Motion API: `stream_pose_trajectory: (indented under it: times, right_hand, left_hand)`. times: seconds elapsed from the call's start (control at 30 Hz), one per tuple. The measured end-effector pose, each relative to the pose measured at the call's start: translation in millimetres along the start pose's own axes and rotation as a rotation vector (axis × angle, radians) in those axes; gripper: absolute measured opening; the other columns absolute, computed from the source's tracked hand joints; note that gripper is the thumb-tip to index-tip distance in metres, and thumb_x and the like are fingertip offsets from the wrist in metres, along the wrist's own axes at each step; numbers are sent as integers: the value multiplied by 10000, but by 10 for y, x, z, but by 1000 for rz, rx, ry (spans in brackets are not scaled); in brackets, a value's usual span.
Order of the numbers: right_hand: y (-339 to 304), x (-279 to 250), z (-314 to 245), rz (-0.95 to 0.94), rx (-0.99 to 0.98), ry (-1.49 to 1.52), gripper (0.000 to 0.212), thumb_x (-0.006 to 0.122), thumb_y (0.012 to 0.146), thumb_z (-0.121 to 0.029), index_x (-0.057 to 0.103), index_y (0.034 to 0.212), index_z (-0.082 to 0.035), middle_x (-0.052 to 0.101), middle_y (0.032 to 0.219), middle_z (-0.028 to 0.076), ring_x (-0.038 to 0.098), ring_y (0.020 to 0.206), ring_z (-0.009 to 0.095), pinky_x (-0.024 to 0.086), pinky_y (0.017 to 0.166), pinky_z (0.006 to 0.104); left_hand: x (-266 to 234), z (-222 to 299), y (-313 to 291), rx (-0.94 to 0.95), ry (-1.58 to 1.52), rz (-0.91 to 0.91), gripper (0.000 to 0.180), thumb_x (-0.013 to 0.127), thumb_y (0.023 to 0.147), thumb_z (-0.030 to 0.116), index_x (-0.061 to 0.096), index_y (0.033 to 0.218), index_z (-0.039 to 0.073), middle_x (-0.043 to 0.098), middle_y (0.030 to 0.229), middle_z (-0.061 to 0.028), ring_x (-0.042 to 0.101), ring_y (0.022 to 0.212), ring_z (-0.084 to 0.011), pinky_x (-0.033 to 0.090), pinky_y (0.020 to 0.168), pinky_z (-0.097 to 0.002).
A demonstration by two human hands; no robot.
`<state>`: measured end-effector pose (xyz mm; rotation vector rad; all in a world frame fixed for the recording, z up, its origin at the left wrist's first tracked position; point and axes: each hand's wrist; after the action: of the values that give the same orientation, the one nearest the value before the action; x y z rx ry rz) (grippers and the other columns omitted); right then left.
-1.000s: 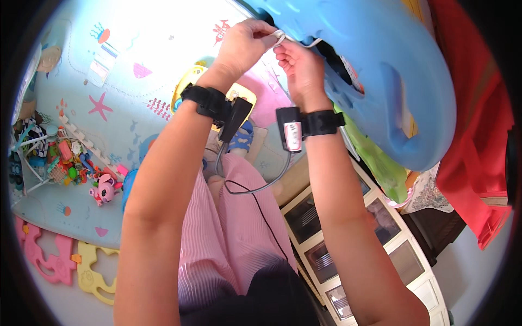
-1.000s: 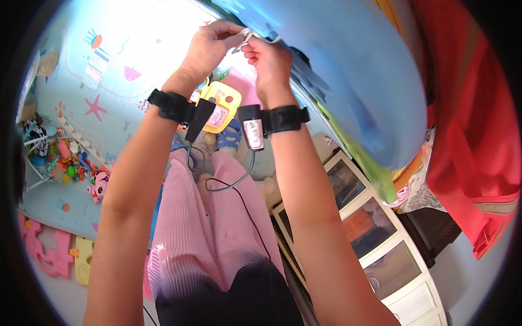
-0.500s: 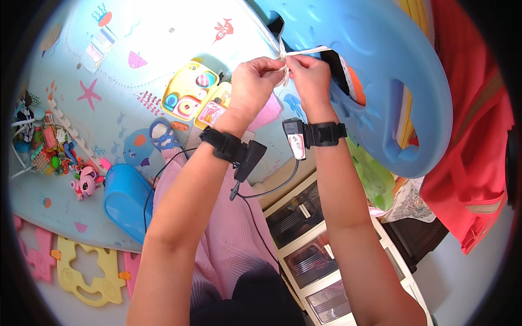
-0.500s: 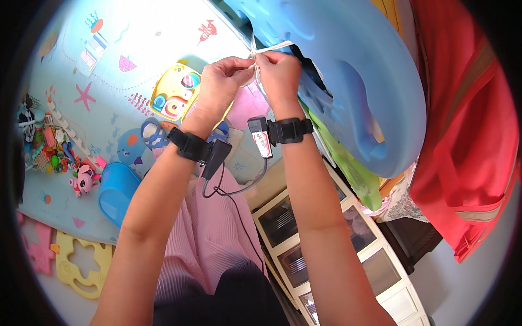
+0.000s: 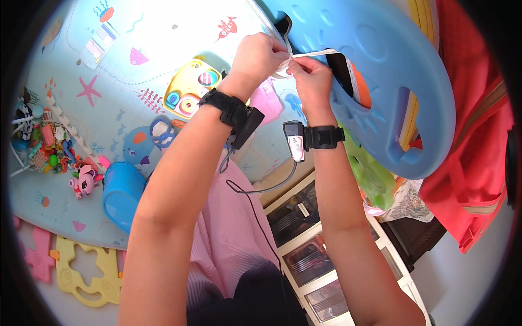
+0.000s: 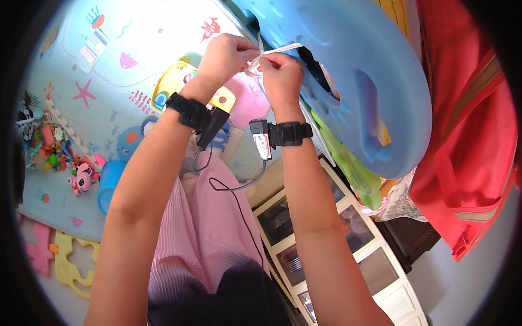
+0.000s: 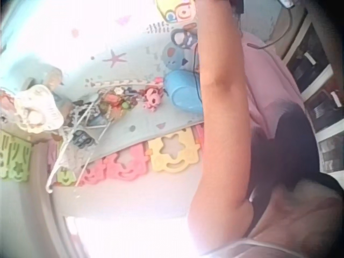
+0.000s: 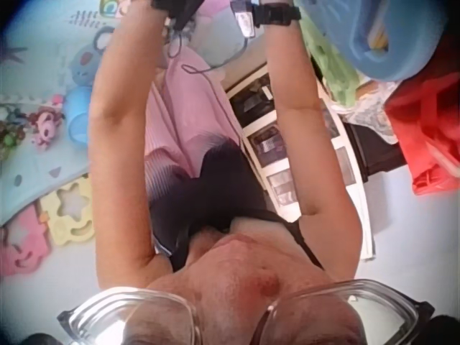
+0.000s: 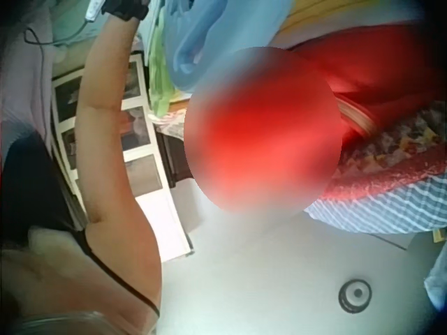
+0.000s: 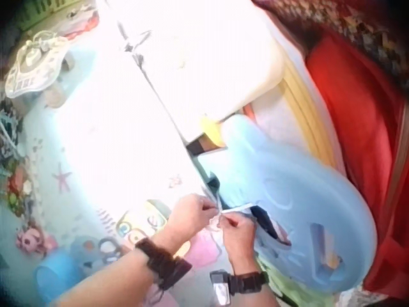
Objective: The person assembles a plastic playpen by connecting multiple colorful interlocking panels. They pick up panels from the floor, align the connectors, and secure them together to form a play area.
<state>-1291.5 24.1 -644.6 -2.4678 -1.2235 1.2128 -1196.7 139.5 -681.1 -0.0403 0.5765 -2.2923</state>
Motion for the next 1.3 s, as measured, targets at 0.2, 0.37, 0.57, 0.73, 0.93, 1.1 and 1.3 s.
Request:
stream_pose_trajectory:
  times: [0.2,0.37,0.57,0.73,0.93,1.1,1.3]
  right_hand:
    - [-28,63,94,30,-68,66,120,733,837,-34,733,927,46,732,783,76,667,680,121,519,648,262]
    - [-53,57,48,-4,-52,78,127,724,864,-21,722,971,46,716,823,46,649,735,100,499,685,237]
    - [21,-89,-44,-214,0,280,119,715,870,-67,731,952,17,689,796,25,591,690,89,469,630,240]
    - [11,-240,-93,-439,100,447,168,698,891,-103,711,1007,18,682,861,21,575,767,84,464,709,244]
    - [-108,-373,-99,-532,98,356,129,659,927,-81,674,1021,6,679,930,23,547,784,81,450,756,227]
    - [-310,-203,12,-381,-19,276,104,711,883,-66,694,947,13,702,837,30,592,725,76,483,665,229]
    - [-736,-310,-589,-197,-488,-200,86,709,835,-10,695,918,-25,688,931,112,659,693,211,520,638,288]
  left_hand:
    - [-16,-71,87,34,14,39,198,700,793,182,766,907,33,712,761,-169,695,690,-294,557,709,-353]
    - [-7,-91,2,252,244,58,174,696,829,180,754,929,50,703,797,-175,684,738,-344,552,721,-381]
    - [-8,-245,173,399,291,42,148,654,871,130,726,969,46,704,921,-179,674,850,-378,546,758,-399]
    - [-94,-293,117,365,220,-28,173,650,891,122,712,1024,32,706,897,-167,678,787,-347,542,735,-368]
    - [-148,-268,78,312,131,83,230,668,920,217,718,1022,17,705,837,-173,667,686,-307,525,651,-351]
    - [-3,191,-307,-81,171,40,423,668,880,419,733,822,5,661,707,-237,679,760,-409,540,727,-450]
    - [-282,354,-348,-602,-623,-110,219,590,962,238,632,858,50,603,840,0,586,772,-124,493,775,-245]
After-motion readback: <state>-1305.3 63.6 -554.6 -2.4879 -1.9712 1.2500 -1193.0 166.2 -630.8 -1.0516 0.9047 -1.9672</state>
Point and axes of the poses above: each hand's wrist, its own y-axis towards the middle knuckle, its own x-axis out of the palm, z = x × y
